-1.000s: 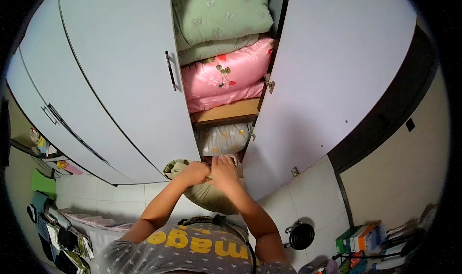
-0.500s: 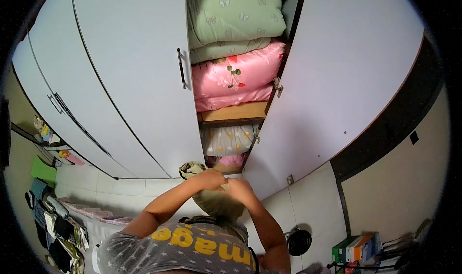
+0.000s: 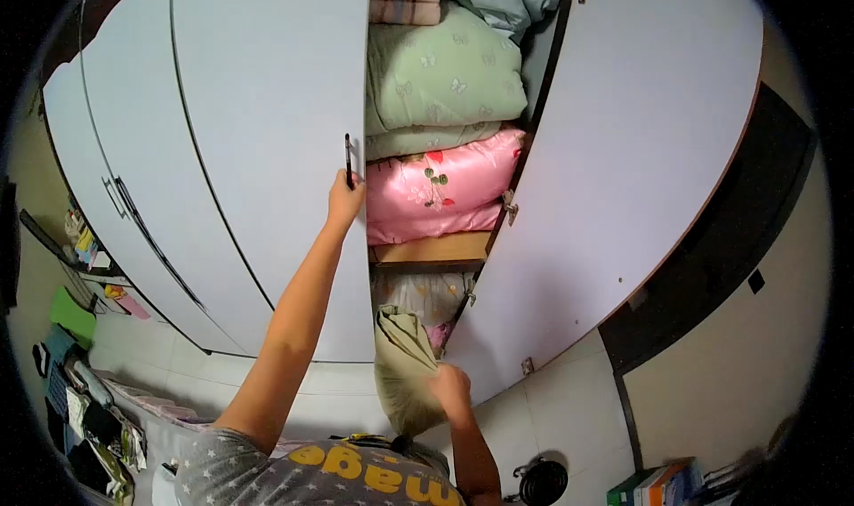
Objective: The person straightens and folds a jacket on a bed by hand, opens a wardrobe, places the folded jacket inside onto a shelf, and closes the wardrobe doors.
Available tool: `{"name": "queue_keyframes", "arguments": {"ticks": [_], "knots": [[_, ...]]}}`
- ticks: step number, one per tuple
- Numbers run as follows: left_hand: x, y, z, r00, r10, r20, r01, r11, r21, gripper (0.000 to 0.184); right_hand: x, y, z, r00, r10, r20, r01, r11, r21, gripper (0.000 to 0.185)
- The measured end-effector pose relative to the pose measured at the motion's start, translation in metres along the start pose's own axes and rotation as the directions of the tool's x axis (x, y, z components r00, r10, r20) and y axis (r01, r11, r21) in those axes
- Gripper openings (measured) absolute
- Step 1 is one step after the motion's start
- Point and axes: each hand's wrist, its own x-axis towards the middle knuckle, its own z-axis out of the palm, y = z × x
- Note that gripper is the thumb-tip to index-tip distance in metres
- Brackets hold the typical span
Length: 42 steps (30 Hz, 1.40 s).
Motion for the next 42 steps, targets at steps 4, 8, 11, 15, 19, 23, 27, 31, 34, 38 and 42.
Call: {"name": "queue_keyframes", "arguments": {"ticks": [4, 8, 11, 15, 19, 23, 27, 31, 34, 38, 42], "knots": [[-0.032, 0.005, -0.020, 0.998, 0.056, -0.036, -0.059, 0.994, -0.089, 0.017, 0.001, 0.001, 0.005, 0.997, 0.067, -0.042, -0.064, 0.995, 0.076, 0.030], [-0.086, 0.027, -0.065, 0.993, 0.107, -0.049, -0.113, 0.981, -0.157, 0.022, 0.002, -0.014, 0.003, 0.996, 0.086, -0.020, -0.084, 0.991, 0.103, 0.033], [-0.132, 0.044, -0.111, 0.996, 0.057, -0.071, -0.061, 0.996, -0.060, 0.034, 0.008, -0.025, 0.011, 0.997, 0.069, -0.031, -0.065, 0.992, 0.108, 0.034], [-0.184, 0.054, -0.175, 0.965, 0.015, -0.261, 0.030, 0.985, 0.169, 0.052, 0.015, -0.050, 0.018, 0.999, -0.032, 0.008, 0.031, 0.998, 0.057, 0.034], [-0.211, 0.034, -0.245, 0.873, 0.107, -0.476, -0.006, 0.978, 0.209, 0.046, 0.019, -0.089, 0.021, 0.988, -0.152, 0.036, 0.148, 0.985, 0.088, 0.031], [-0.216, 0.005, -0.314, 0.730, 0.508, -0.457, -0.050, 0.707, 0.706, 0.041, 0.031, -0.110, 0.044, 0.964, -0.235, 0.126, 0.221, 0.968, 0.115, 0.030], [-0.217, -0.012, -0.341, 0.770, 0.223, -0.597, -0.003, 0.938, 0.347, 0.033, 0.028, -0.134, 0.056, 0.928, -0.331, 0.172, 0.310, 0.940, 0.141, 0.031], [-0.213, -0.010, -0.344, 0.714, 0.291, -0.637, 0.067, 0.877, 0.476, 0.029, 0.026, -0.131, 0.067, 0.905, -0.379, 0.192, 0.357, 0.924, 0.139, 0.033], [-0.212, -0.019, -0.338, 0.689, 0.187, -0.700, 0.242, 0.851, 0.465, 0.037, 0.016, -0.127, 0.061, 0.910, -0.362, 0.201, 0.340, 0.931, 0.134, 0.031], [-0.208, -0.008, -0.319, 0.581, 0.481, -0.657, 0.206, 0.693, 0.690, 0.054, 0.009, -0.108, 0.063, 0.912, -0.368, 0.183, 0.362, 0.930, 0.066, 0.030], [-0.210, 0.016, -0.296, 0.633, 0.536, -0.559, 0.153, 0.621, 0.768, 0.059, 0.005, -0.088, 0.062, 0.912, -0.384, 0.142, 0.378, 0.923, 0.071, 0.028]]}}
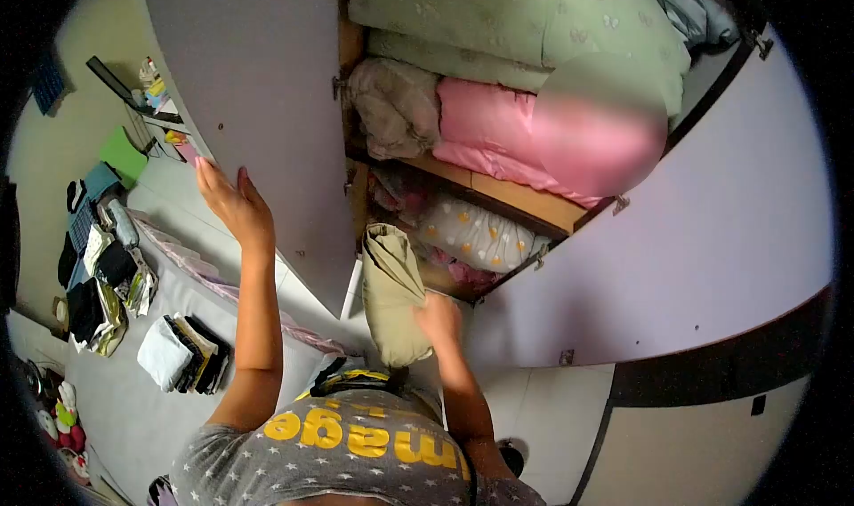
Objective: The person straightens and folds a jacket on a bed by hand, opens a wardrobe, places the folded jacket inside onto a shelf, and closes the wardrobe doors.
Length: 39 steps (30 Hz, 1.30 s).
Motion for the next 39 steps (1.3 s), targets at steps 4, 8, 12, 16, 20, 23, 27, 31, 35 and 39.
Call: {"name": "queue_keyframes", "arguments": {"ticks": [4, 8, 12, 16, 20, 23, 27, 31, 35, 39], "knots": [[-0.017, 0.029, 0.003, 0.999, -0.011, -0.030, 0.011, 1.000, -0.014, 0.061, -0.008, 0.025, -0.012, 0.998, 0.065, -0.002, -0.065, 0.998, -0.018, 0.029], [-0.076, 0.033, 0.013, 0.965, 0.215, -0.147, -0.257, 0.878, -0.404, 0.069, -0.009, 0.035, -0.038, 1.000, 0.013, 0.015, -0.014, 0.999, 0.050, 0.027], [-0.140, 0.050, 0.018, 0.565, 0.298, 0.769, 0.468, 0.652, -0.596, 0.102, -0.004, 0.040, -0.089, 0.995, -0.045, 0.095, 0.028, 0.984, 0.176, 0.024], [-0.196, 0.019, 0.052, 0.059, 0.498, 0.865, 0.994, 0.047, -0.094, 0.100, 0.004, 0.064, -0.146, 0.968, -0.169, 0.184, 0.135, 0.973, 0.185, 0.025], [-0.153, 0.055, 0.083, -0.044, 0.620, 0.783, 0.987, -0.093, 0.129, 0.064, 0.008, 0.036, -0.219, 0.853, -0.493, 0.172, 0.465, 0.867, 0.181, 0.025], [-0.111, 0.123, 0.070, -0.239, 0.750, 0.617, 0.970, 0.152, 0.190, 0.064, 0.023, 0.017, -0.233, 0.753, -0.624, 0.209, 0.567, 0.777, 0.274, 0.024], [-0.133, 0.141, 0.042, -0.363, 0.767, 0.529, 0.932, 0.303, 0.200, 0.065, 0.034, -0.001, -0.228, 0.748, -0.568, 0.344, 0.495, 0.822, 0.282, 0.031], [-0.174, 0.108, 0.035, -0.408, 0.684, 0.605, 0.913, 0.315, 0.260, 0.065, 0.014, -0.020, -0.218, 0.849, -0.487, 0.207, 0.497, 0.868, 0.002, 0.038], [-0.196, 0.085, 0.038, -0.444, 0.601, 0.664, 0.896, 0.309, 0.320, 0.065, -0.054, -0.016, -0.227, 0.882, -0.304, -0.360, 0.277, 0.953, -0.127, 0.078], [-0.206, 0.071, 0.040, -0.461, 0.545, 0.700, 0.887, 0.297, 0.353, 0.066, -0.123, 0.004, -0.196, 0.934, -0.200, -0.295, 0.285, 0.917, 0.280, 0.106]]}}
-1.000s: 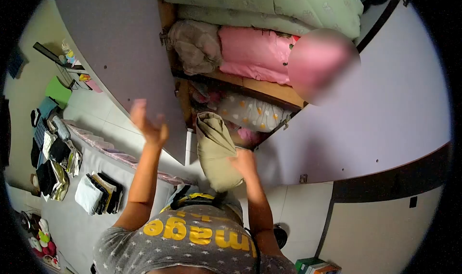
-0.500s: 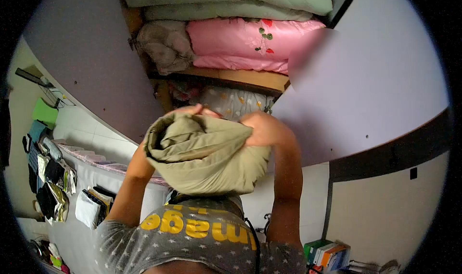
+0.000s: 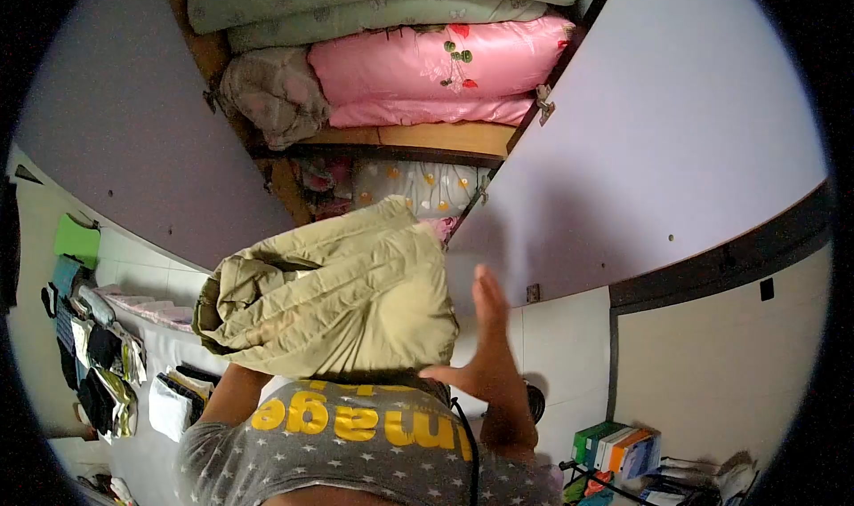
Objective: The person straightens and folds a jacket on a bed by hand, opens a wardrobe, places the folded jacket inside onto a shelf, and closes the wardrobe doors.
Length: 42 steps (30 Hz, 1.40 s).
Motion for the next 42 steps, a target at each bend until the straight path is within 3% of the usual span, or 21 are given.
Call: {"name": "queue_keyframes", "arguments": {"ticks": [2, 4, 5, 7, 8, 9, 11, 12, 14, 15, 16, 18, 20, 22, 23, 24, 26, 28, 32, 35, 42], "knots": [[0.003, -0.005, -0.004, 1.000, -0.014, -0.021, 0.014, 1.000, -0.011, 0.066, -0.021, 0.019, 0.028, 0.994, 0.109, 0.016, -0.110, 0.991, 0.076, 0.112], [0.007, -0.008, -0.008, 0.999, -0.027, -0.037, 0.027, 1.000, -0.017, 0.066, -0.031, 0.045, 0.057, 0.903, 0.429, -0.004, -0.429, 0.902, -0.044, 0.112], [0.009, -0.010, -0.009, 0.999, -0.035, -0.042, 0.034, 0.999, -0.020, 0.066, -0.031, 0.070, 0.069, 0.902, 0.432, -0.012, -0.432, 0.901, -0.038, 0.112], [0.015, -0.013, -0.012, 0.997, -0.052, -0.050, 0.051, 0.998, -0.031, 0.067, -0.029, 0.121, 0.082, 0.955, 0.139, 0.261, -0.243, 0.870, 0.428, 0.093], [0.023, -0.014, -0.016, 0.996, -0.066, -0.057, 0.064, 0.997, -0.035, 0.067, -0.025, 0.127, 0.080, 0.954, 0.149, 0.258, -0.252, 0.868, 0.429, 0.093], [0.027, -0.016, -0.018, 0.995, -0.076, -0.061, 0.074, 0.996, -0.043, 0.067, -0.015, 0.133, 0.078, 0.890, 0.201, 0.410, -0.400, 0.776, 0.488, 0.082], [0.033, -0.021, -0.023, 0.992, -0.096, -0.077, 0.092, 0.994, -0.060, 0.067, -0.015, 0.158, 0.090, 0.881, 0.130, 0.456, -0.412, 0.684, 0.602, 0.055], [0.036, -0.022, -0.025, 0.991, -0.104, -0.083, 0.099, 0.993, -0.063, 0.067, -0.019, 0.166, 0.097, 0.881, 0.129, 0.455, -0.411, 0.684, 0.603, 0.055], [0.040, -0.029, -0.032, 0.987, -0.126, -0.100, 0.119, 0.990, -0.072, 0.067, -0.027, 0.182, 0.110, 0.906, 0.179, 0.384, -0.407, 0.617, 0.673, 0.056], [0.042, -0.036, -0.037, 0.984, -0.138, -0.114, 0.129, 0.988, -0.079, 0.067, -0.027, 0.190, 0.112, 0.810, 0.286, 0.512, -0.576, 0.552, 0.603, 0.059], [0.036, -0.046, -0.043, 0.981, -0.149, -0.127, 0.138, 0.986, -0.096, 0.067, -0.032, 0.196, 0.116, 0.808, 0.287, 0.515, -0.579, 0.550, 0.602, 0.059], [0.038, -0.060, -0.055, 0.969, -0.177, -0.170, 0.157, 0.979, -0.128, 0.068, -0.025, 0.184, 0.117, 0.755, 0.456, 0.470, -0.638, 0.351, 0.685, 0.067], [0.032, -0.074, -0.063, 0.952, -0.229, -0.203, 0.184, 0.958, -0.220, 0.068, -0.029, 0.199, 0.124, 0.732, 0.502, 0.461, -0.651, 0.313, 0.692, 0.066], [0.024, -0.074, -0.049, 0.938, -0.314, -0.145, 0.233, 0.883, -0.407, 0.070, -0.037, 0.221, 0.134, 0.605, 0.687, 0.403, -0.664, 0.156, 0.731, 0.063], [0.019, -0.076, -0.036, 0.974, -0.224, 0.018, 0.219, 0.929, -0.299, 0.074, -0.040, 0.232, 0.139, 0.604, 0.684, 0.409, -0.667, 0.153, 0.729, 0.063], [0.028, -0.106, -0.041, 0.943, -0.306, -0.133, 0.276, 0.940, -0.202, 0.072, -0.044, 0.245, 0.145, 0.562, 0.721, 0.405, -0.665, 0.104, 0.739, 0.061], [0.040, -0.134, -0.038, 0.938, -0.301, -0.171, 0.287, 0.953, -0.100, 0.075, -0.054, 0.267, 0.154, 0.516, 0.754, 0.406, -0.664, 0.052, 0.746, 0.060], [0.044, -0.127, -0.014, 0.948, -0.252, -0.194, 0.209, 0.953, -0.219, 0.073, -0.061, 0.289, 0.157, 0.455, 0.758, 0.467, -0.639, -0.087, 0.764, 0.059], [0.060, -0.121, -0.008, 0.954, -0.166, -0.250, 0.072, 0.935, -0.348, 0.072, -0.062, 0.325, 0.153, 0.505, 0.736, 0.451, -0.587, -0.091, 0.804, 0.062], [0.082, -0.102, -0.015, 0.952, -0.149, -0.268, 0.072, 0.959, -0.274, 0.070, -0.040, 0.342, 0.146, 0.433, 0.763, 0.480, -0.673, -0.080, 0.735, 0.067], [0.159, -0.106, -0.064, 0.954, -0.093, -0.284, 0.025, 0.972, -0.235, 0.069, 0.023, 0.361, 0.154, 0.404, 0.894, 0.195, -0.742, 0.196, 0.642, 0.068]]}}
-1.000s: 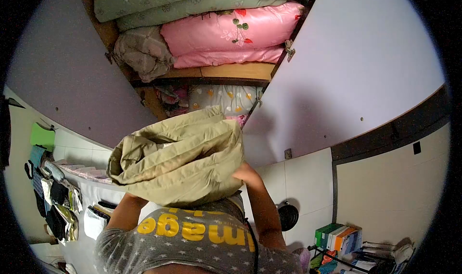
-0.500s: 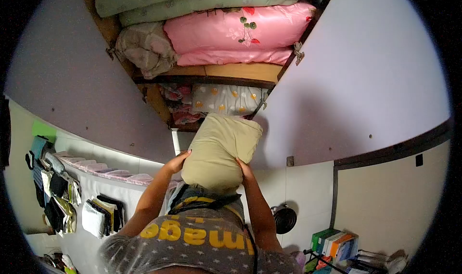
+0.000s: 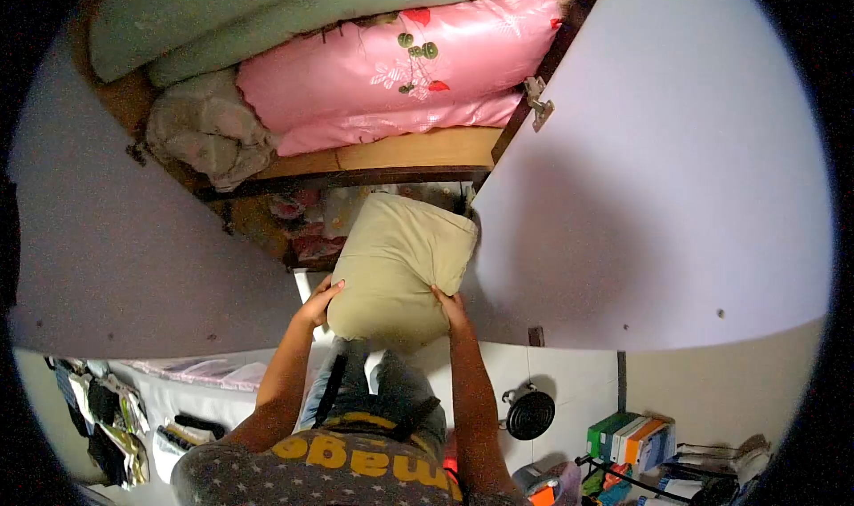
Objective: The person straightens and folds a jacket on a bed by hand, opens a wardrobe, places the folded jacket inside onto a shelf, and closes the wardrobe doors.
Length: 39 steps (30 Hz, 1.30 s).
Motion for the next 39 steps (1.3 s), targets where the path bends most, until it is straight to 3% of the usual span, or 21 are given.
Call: {"name": "queue_keyframes", "arguments": {"ticks": [1, 2, 4, 5, 8, 9, 10, 12, 16, 20, 22, 26, 29, 31, 33, 35, 37, 39], "knots": [[0.011, -0.004, -0.004, 1.000, 0.011, -0.002, -0.011, 1.000, 0.005, 0.070, 0.010, 0.005, -0.001, 0.996, -0.003, -0.084, -0.007, 0.992, -0.123, 0.066], [0.023, -0.009, -0.007, 1.000, 0.020, 0.000, -0.020, 1.000, 0.001, 0.070, 0.023, 0.012, -0.002, 0.997, -0.012, -0.083, 0.001, 0.992, -0.128, 0.066], [0.042, -0.011, -0.014, 0.999, 0.050, 0.001, -0.050, 0.995, 0.092, 0.063, 0.052, 0.036, 0.001, 0.973, -0.218, -0.082, 0.210, 0.973, -0.094, 0.061], [0.050, -0.012, -0.016, 0.997, 0.064, -0.032, -0.058, 0.987, 0.151, 0.066, 0.094, 0.069, -0.012, 0.903, -0.430, -0.009, 0.421, 0.887, -0.189, 0.057], [0.076, -0.018, -0.030, 0.983, 0.180, 0.046, -0.186, 0.947, 0.263, 0.073, 0.118, 0.088, -0.009, 0.894, -0.445, -0.054, 0.434, 0.890, -0.139, 0.057], [0.080, -0.019, -0.032, 0.978, 0.188, 0.086, -0.203, 0.953, 0.224, 0.075, 0.116, 0.085, -0.005, 0.934, -0.353, -0.062, 0.346, 0.934, -0.093, 0.059], [0.084, -0.020, -0.036, 0.977, 0.195, 0.087, -0.210, 0.952, 0.222, 0.075, 0.108, 0.078, 0.003, 0.932, -0.359, -0.059, 0.352, 0.931, -0.094, 0.059], [0.097, -0.021, -0.048, 0.920, 0.346, 0.185, -0.387, 0.876, 0.287, 0.079, 0.099, 0.065, 0.023, 0.915, -0.383, -0.123, 0.384, 0.923, -0.023, 0.062], [0.136, -0.024, -0.088, 0.859, 0.417, 0.298, -0.508, 0.765, 0.396, 0.087, 0.140, 0.090, 0.034, 0.909, -0.389, -0.150, 0.396, 0.918, 0.016, 0.065], [0.157, -0.034, -0.102, 0.759, 0.558, 0.335, -0.648, 0.602, 0.467, 0.078, 0.162, 0.111, 0.061, 0.903, -0.357, -0.239, 0.385, 0.919, 0.083, 0.059], [0.161, -0.044, -0.104, 0.744, 0.579, 0.333, -0.663, 0.580, 0.473, 0.075, 0.184, 0.133, 0.061, 0.864, -0.418, -0.281, 0.461, 0.882, 0.103, 0.054], [0.174, -0.063, -0.112, 0.709, 0.580, 0.402, -0.700, 0.510, 0.499, 0.071, 0.196, 0.149, 0.069, 0.877, -0.400, -0.265, 0.434, 0.897, 0.080, 0.051], [0.184, -0.069, -0.111, 0.669, 0.621, 0.408, -0.738, 0.488, 0.467, 0.074, 0.218, 0.163, 0.069, 0.810, -0.511, -0.288, 0.551, 0.831, 0.073, 0.049], [0.193, -0.069, -0.107, 0.654, 0.654, 0.380, -0.744, 0.465, 0.479, 0.073, 0.234, 0.150, 0.066, 0.707, -0.664, -0.245, 0.688, 0.726, 0.019, 0.049], [0.211, -0.058, -0.102, 0.584, 0.725, 0.366, -0.780, 0.375, 0.501, 0.067, 0.264, 0.122, 0.055, 0.603, -0.776, -0.182, 0.778, 0.623, -0.081, 0.052], [0.238, -0.042, -0.091, 0.544, 0.773, 0.326, -0.793, 0.347, 0.501, 0.066, 0.245, 0.067, 0.078, 0.595, -0.768, -0.237, 0.794, 0.608, 0.025, 0.053], [0.268, -0.019, -0.078, 0.496, 0.817, 0.295, -0.809, 0.311, 0.500, 0.065, 0.327, 0.025, 0.054, 0.246, -0.966, -0.086, 0.915, 0.260, -0.308, 0.053], [0.301, 0.004, -0.065, 0.441, 0.872, 0.214, -0.830, 0.305, 0.468, 0.063, 0.348, -0.040, 0.059, 0.327, -0.942, -0.075, 0.878, 0.332, -0.344, 0.054]]}}
